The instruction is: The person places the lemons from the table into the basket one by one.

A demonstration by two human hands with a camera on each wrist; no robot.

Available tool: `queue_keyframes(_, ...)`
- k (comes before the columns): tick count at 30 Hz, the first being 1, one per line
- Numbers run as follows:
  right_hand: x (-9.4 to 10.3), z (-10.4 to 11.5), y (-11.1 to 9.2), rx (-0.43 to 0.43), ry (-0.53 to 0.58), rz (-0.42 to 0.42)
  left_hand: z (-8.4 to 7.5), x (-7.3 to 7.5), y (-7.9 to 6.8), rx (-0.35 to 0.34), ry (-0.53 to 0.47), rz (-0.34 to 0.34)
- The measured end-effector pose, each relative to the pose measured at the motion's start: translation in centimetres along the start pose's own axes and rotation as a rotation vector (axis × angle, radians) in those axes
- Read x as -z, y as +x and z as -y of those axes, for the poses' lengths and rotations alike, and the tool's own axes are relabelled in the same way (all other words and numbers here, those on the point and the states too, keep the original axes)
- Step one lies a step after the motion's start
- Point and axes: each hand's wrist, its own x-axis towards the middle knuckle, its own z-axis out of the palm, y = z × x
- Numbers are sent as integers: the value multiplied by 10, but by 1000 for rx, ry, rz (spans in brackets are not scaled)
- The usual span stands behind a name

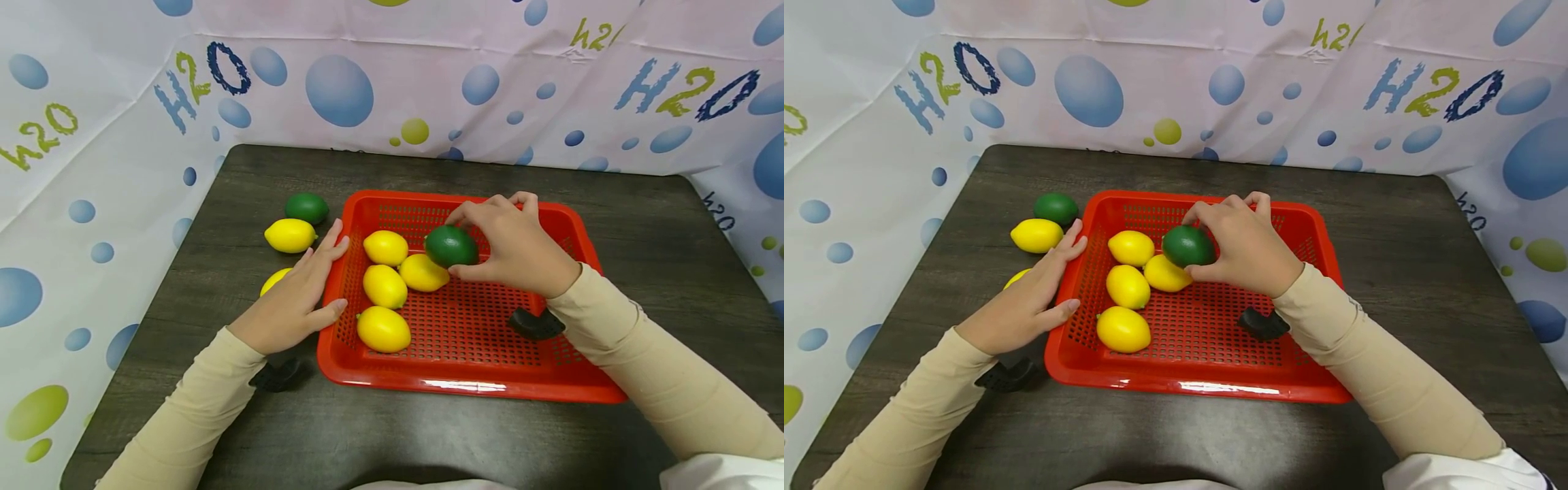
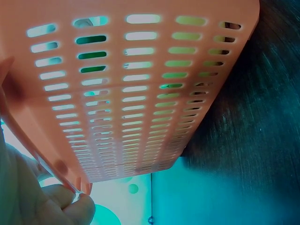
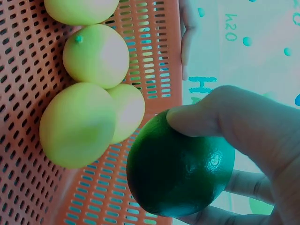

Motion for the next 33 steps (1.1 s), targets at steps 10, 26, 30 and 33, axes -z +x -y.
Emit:
queue_keyframes(10, -5, 10, 6, 45, -4, 27, 0, 0, 0, 1, 4, -1)
queue_keyframes(26, -13, 13, 7, 82, -4, 89, 1, -1, 0, -1, -3, -1)
queue_keyframes(30, -15, 15, 7, 90, -1, 113, 1, -1, 0, -3, -5, -3)
queue_keyframes(33, -17, 17, 8, 94, -1, 132, 1, -2, -1, -3, -2, -4)
